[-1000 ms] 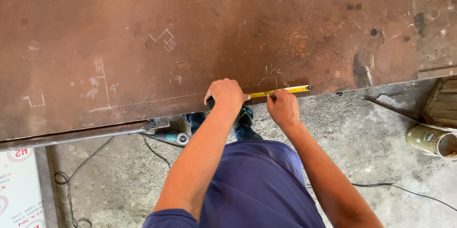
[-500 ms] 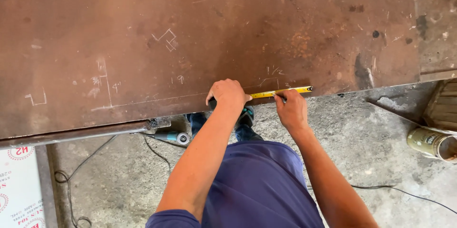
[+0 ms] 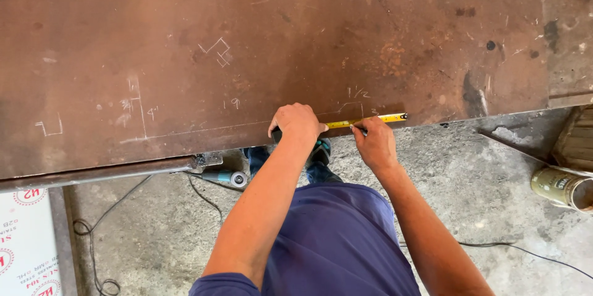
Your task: Measuring and marking a metal plate on a workbench using a tape measure, square ruler, and chalk.
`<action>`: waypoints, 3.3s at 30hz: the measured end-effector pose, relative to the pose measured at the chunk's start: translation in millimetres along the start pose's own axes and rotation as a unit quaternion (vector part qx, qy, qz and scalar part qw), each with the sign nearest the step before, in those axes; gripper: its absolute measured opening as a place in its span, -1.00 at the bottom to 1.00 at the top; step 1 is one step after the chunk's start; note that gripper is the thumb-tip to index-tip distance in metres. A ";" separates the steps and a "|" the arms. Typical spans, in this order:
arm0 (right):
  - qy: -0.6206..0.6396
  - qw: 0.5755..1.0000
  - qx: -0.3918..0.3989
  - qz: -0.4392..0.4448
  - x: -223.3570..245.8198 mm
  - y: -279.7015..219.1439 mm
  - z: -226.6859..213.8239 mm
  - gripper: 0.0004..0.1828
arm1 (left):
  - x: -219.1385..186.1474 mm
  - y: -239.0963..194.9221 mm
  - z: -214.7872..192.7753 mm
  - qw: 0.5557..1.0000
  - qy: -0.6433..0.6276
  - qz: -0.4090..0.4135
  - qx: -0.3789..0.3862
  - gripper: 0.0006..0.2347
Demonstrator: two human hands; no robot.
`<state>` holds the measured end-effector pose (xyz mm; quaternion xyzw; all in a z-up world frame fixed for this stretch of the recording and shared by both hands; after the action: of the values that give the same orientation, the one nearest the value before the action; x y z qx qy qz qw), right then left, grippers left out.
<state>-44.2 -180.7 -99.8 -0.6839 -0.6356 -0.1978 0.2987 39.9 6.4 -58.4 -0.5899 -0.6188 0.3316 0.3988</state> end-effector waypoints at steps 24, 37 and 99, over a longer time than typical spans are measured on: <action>0.141 0.956 0.174 0.188 -50.3 -60.4 -11.0 -0.78 | 0.7 1.0 1.2 1.000 -0.008 0.000 0.003 -0.42; 0.050 0.993 0.020 0.102 -40.6 -2.1 -52.3 -0.76 | -0.5 -4.2 0.4 1.000 0.014 0.003 -0.007 -0.40; 0.546 0.701 -0.192 0.417 -23.5 -47.1 91.8 -0.67 | 187.9 29.3 39.5 0.990 -0.123 0.066 0.008 -0.66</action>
<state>-103.4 -137.1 -175.9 -0.6937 0.0411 -0.5095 0.5073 21.2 198.1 -83.2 -0.5806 -0.6205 0.4323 0.3018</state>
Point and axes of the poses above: each hand's wrist, its own y-axis towards the middle knuckle, its own z-axis out of the palm, x = y × z, the point moved 7 cm from there along y, towards the middle knuckle, and after that the axes turned 9 degrees about x, right-handed, at the moved point
